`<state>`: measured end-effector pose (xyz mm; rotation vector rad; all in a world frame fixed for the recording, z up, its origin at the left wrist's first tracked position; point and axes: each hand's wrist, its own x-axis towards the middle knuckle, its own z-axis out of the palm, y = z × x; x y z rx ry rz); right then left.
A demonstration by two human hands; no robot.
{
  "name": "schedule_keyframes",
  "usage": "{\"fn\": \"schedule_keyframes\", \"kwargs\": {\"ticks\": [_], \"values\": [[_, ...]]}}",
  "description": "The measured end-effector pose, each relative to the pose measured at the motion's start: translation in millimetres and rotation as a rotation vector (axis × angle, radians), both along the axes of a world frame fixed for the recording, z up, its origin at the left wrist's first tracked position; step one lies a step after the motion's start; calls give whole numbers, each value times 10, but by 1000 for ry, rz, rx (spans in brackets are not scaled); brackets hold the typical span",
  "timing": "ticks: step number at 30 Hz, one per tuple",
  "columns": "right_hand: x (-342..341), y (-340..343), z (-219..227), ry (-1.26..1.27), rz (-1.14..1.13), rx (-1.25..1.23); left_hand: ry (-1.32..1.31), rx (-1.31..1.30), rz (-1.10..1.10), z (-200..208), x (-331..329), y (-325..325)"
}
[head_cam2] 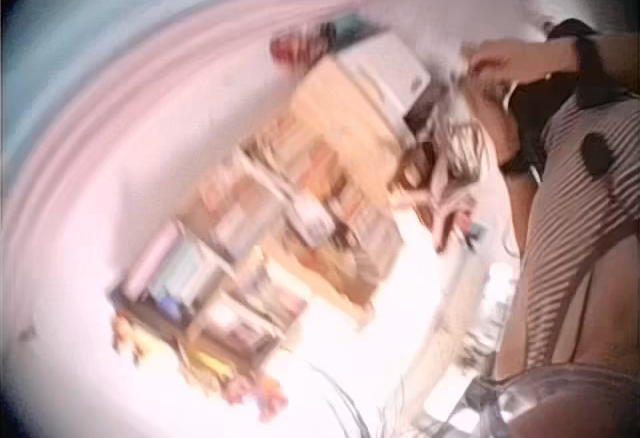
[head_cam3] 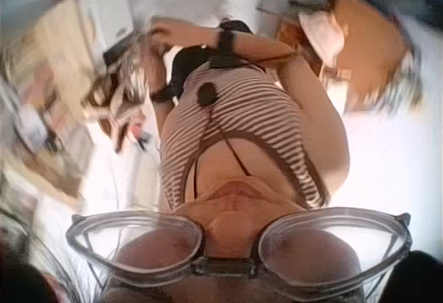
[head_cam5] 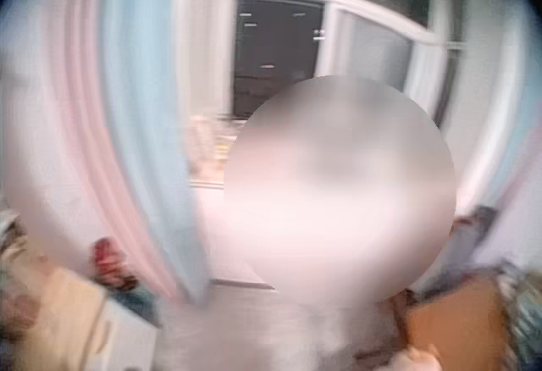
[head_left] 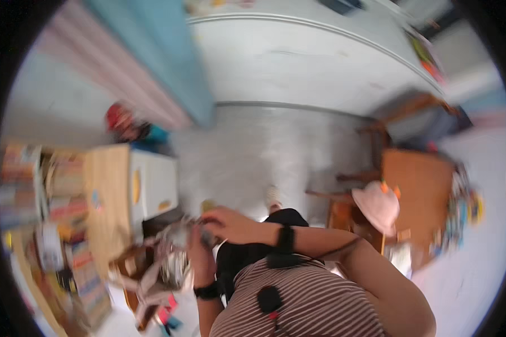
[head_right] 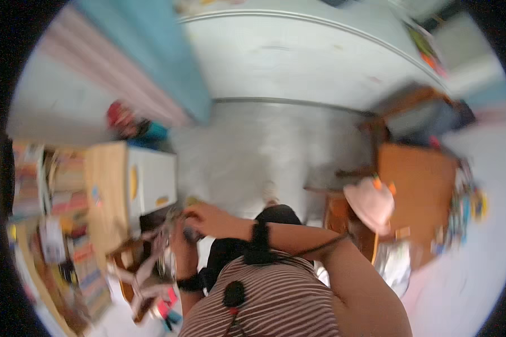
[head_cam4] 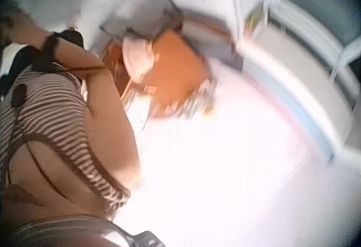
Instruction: The person is washing a cloth in a basin and using it to clean a window track and frame.
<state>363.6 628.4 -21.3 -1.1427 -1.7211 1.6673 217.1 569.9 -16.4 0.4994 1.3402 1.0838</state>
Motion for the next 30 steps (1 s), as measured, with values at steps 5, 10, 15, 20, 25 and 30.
{"fn": "schedule_keyframes", "kwargs": {"ticks": [5,10,15,20,25,30], "values": [[-569,-601,-374,-88,-206,-168,1207,114,-577,-171,-1152,-841],[-875,-1197,-445,-129,-167,-216,367,-125,-62,-108,-1820,-1114],[-1027,-1393,-493,-231,-324,-162,-22,-130,23,-70,-2015,-964],[-673,-1637,-492,-256,-498,-222,-49,-135,-160,-50,-1527,-760],[369,-2234,-400,287,-1076,-507,-184,-12,-298,30,-1216,-628],[1589,-3344,22,-74,-1807,-281,-86,-173,-413,172,-678,-357]]}}
